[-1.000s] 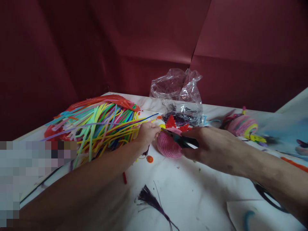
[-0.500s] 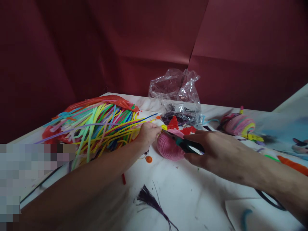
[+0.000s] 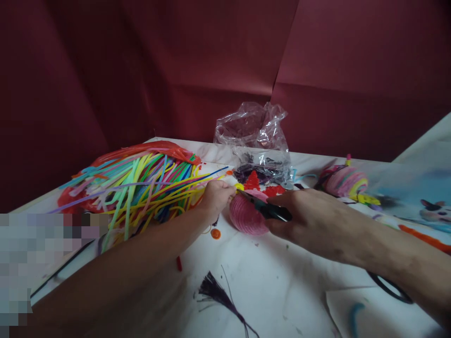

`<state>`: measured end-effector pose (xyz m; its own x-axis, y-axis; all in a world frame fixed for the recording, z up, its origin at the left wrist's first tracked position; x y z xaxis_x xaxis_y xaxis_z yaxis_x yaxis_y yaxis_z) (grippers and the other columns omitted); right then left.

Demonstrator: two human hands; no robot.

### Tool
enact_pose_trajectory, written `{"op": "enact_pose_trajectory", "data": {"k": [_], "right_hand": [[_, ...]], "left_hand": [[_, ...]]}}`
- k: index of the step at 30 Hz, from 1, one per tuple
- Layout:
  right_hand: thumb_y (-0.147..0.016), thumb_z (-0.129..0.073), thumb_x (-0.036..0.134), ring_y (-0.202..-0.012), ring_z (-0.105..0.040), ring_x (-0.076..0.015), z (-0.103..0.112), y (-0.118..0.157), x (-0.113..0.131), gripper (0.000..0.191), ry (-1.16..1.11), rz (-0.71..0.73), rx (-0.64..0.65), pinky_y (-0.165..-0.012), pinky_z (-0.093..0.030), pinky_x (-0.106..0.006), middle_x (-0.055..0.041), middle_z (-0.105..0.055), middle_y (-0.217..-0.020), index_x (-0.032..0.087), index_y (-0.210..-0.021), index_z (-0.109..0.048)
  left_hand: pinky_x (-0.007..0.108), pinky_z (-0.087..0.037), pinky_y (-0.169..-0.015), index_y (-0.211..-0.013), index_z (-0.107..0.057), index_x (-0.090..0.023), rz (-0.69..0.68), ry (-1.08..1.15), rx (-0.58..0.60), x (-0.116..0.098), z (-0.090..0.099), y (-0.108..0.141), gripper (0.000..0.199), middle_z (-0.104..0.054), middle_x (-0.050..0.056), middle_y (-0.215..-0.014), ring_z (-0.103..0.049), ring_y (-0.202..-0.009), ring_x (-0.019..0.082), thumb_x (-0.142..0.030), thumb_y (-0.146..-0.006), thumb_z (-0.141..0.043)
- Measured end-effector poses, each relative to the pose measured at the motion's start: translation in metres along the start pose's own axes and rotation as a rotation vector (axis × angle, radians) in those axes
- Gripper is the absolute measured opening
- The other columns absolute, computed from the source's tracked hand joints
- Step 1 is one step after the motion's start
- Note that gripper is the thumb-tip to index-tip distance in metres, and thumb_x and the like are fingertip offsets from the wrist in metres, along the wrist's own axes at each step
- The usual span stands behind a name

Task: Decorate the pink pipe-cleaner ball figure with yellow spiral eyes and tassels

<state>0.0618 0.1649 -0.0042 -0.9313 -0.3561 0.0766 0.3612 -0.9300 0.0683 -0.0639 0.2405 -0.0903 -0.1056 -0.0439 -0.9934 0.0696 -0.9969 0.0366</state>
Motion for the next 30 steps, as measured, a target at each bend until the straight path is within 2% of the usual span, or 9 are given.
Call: {"op": "enact_pose_trajectory", "data": {"k": [5,13,18,23,30], "right_hand": [[-0.078,-0.047,0.037,-0.052,-0.054,-0.0175,0.001,-0.002,-0.001,0.022,0.022,-0.023,0.003,-0.050,-0.034,-0.028,-0.0040,-0.061,-0.061,0.021,-0.069,-0.060],[-0.076,-0.046,0.037,-0.045,-0.048,-0.0149,0.000,0.005,-0.009,0.024,-0.027,-0.055,0.003,-0.045,-0.030,-0.026,-0.0013,-0.055,-0.053,0.022,-0.060,-0.057],[-0.073,-0.047,0.036,-0.052,-0.051,-0.0170,-0.001,0.010,-0.012,0.019,-0.017,-0.052,0.030,-0.050,-0.033,-0.027,-0.0021,-0.058,-0.060,0.023,-0.070,-0.061],[-0.074,-0.045,0.037,-0.052,-0.050,-0.0169,0.001,0.009,-0.010,0.022,0.023,-0.017,0.030,-0.050,-0.030,-0.029,-0.0033,-0.058,-0.060,0.022,-0.066,-0.059],[-0.073,-0.048,0.035,-0.053,-0.050,-0.0176,0.002,0.010,-0.007,0.017,0.038,0.017,0.014,-0.050,-0.030,-0.029,-0.0029,-0.059,-0.061,0.023,-0.069,-0.061]], "left_hand": [[0.017,-0.031,-0.041,-0.056,-0.048,-0.013,-0.002,-0.008,0.002,-0.001,-0.001,0.002,0.028,-0.043,-0.009,-0.049,-0.039,-0.042,0.004,-0.011,-0.082,-0.057],[0.017,-0.034,-0.041,-0.060,-0.048,-0.013,-0.003,-0.040,0.016,0.005,-0.001,-0.002,0.027,-0.046,-0.008,-0.054,-0.040,-0.043,0.004,-0.018,-0.085,-0.057],[0.017,-0.032,-0.041,-0.060,-0.048,-0.013,-0.011,-0.062,0.006,0.007,-0.003,-0.005,0.027,-0.044,-0.008,-0.053,-0.039,-0.044,0.004,-0.020,-0.084,-0.058],[0.017,-0.032,-0.041,-0.060,-0.049,-0.013,-0.010,-0.071,0.009,0.005,-0.006,-0.003,0.026,-0.046,-0.008,-0.054,-0.040,-0.044,0.004,-0.021,-0.084,-0.058],[0.017,-0.030,-0.040,-0.058,-0.047,-0.014,0.008,-0.103,-0.008,0.005,-0.005,-0.002,0.029,-0.041,-0.009,-0.049,-0.036,-0.040,0.004,-0.021,-0.084,-0.058]]}}
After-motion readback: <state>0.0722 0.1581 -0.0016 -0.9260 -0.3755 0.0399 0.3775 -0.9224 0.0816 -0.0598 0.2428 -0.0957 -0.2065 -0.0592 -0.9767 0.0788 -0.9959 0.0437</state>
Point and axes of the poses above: each hand's wrist, its own y-axis away from the middle knuckle, its own z-axis out of the back of the hand, x = y × z, the point moved 10 cm from there along -y, towards the middle knuckle
